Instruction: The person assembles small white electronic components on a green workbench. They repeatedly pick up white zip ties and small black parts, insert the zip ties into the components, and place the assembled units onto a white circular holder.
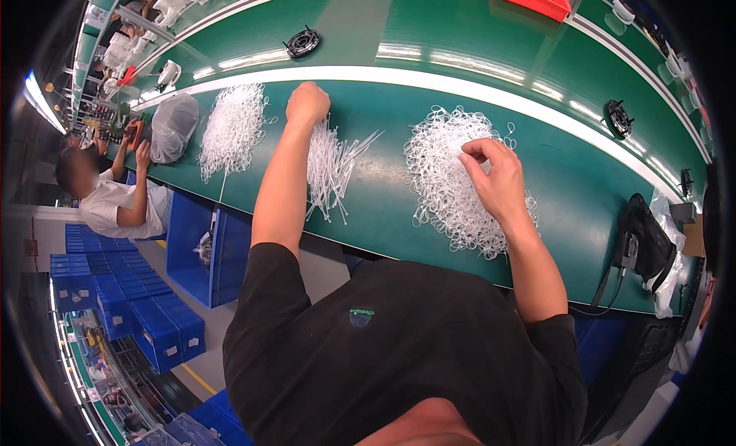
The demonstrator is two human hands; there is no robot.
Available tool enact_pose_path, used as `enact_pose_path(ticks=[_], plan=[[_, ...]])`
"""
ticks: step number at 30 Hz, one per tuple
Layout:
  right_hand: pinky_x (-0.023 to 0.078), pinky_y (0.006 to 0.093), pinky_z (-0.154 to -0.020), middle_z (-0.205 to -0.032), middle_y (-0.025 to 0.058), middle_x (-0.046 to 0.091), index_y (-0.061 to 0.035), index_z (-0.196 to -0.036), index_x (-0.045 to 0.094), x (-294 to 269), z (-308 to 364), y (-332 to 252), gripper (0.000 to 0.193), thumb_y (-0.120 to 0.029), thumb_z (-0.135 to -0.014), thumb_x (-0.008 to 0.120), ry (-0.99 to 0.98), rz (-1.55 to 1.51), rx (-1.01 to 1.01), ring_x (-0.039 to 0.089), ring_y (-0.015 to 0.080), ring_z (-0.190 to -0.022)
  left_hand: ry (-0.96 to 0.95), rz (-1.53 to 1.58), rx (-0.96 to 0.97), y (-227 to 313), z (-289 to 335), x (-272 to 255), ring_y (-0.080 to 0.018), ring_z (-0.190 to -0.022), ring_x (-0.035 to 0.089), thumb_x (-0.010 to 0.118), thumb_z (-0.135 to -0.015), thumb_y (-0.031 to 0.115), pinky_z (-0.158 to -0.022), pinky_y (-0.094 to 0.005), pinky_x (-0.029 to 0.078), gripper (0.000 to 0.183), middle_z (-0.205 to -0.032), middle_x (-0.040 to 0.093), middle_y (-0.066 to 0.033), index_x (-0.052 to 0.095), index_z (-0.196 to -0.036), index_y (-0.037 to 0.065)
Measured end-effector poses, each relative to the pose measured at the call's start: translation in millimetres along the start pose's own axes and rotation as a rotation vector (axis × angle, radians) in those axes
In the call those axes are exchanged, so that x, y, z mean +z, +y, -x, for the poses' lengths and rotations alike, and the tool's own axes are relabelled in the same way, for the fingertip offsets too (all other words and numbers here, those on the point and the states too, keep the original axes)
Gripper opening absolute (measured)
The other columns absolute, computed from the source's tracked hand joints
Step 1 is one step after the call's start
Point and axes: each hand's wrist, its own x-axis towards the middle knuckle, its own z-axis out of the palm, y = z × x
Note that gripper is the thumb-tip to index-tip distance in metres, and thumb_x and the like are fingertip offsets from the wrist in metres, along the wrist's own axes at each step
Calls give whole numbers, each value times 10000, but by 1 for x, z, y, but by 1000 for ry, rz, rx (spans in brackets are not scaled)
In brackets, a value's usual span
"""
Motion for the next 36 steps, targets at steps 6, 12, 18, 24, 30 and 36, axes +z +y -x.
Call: enact_pose_path(ticks=[6,12,18,24,30,36], plan=[[504,368,-812,-885,85,699,-39,-945,664,1,-8,-11,133,-109,-854,731,12,-70,-48,674,240,-801,-3,925,210,20,33,-30,-115,-705,625,606,-981,136,-591,-255,506,135,-855,688,-100,628,-938,11],[540,356,-758,-1025,126,676,-23,-1057,611,18,-20,-37,262,-134,-862,746,2,-290,-85,702,237,-842,-397,1637,476,70,119,-39,-116,-719,635,550,-1038,139,-586,-241,514,107,-978,665,-109,540,-1074,38],[561,317,-726,-920,95,703,-9,-1017,609,33,-16,-46,197,-64,-872,732,-66,-550,-52,712,176,-812,-564,1781,502,90,165,-19,-138,-764,648,554,-1027,81,-653,-274,539,72,-996,654,-122,533,-1072,28],[565,295,-735,-846,82,724,4,-939,664,25,-9,-43,98,-36,-871,723,15,-512,13,708,157,-785,-670,1807,435,93,176,-12,-138,-801,650,646,-954,14,-681,-270,552,108,-994,658,-101,610,-1056,15],[560,289,-750,-854,73,725,2,-955,671,22,-8,-40,101,-39,-876,719,-31,-515,21,702,142,-792,-705,1842,369,94,181,-7,-129,-786,647,653,-951,16,-664,-255,545,111,-980,665,-95,618,-1056,21],[552,280,-759,-873,71,725,4,-962,669,23,-9,-35,120,-55,-873,724,-166,-708,223,691,130,-803,-441,1750,366,96,188,-2,-103,-734,636,671,-937,14,-607,-235,528,112,-926,672,-86,621,-1037,1]])
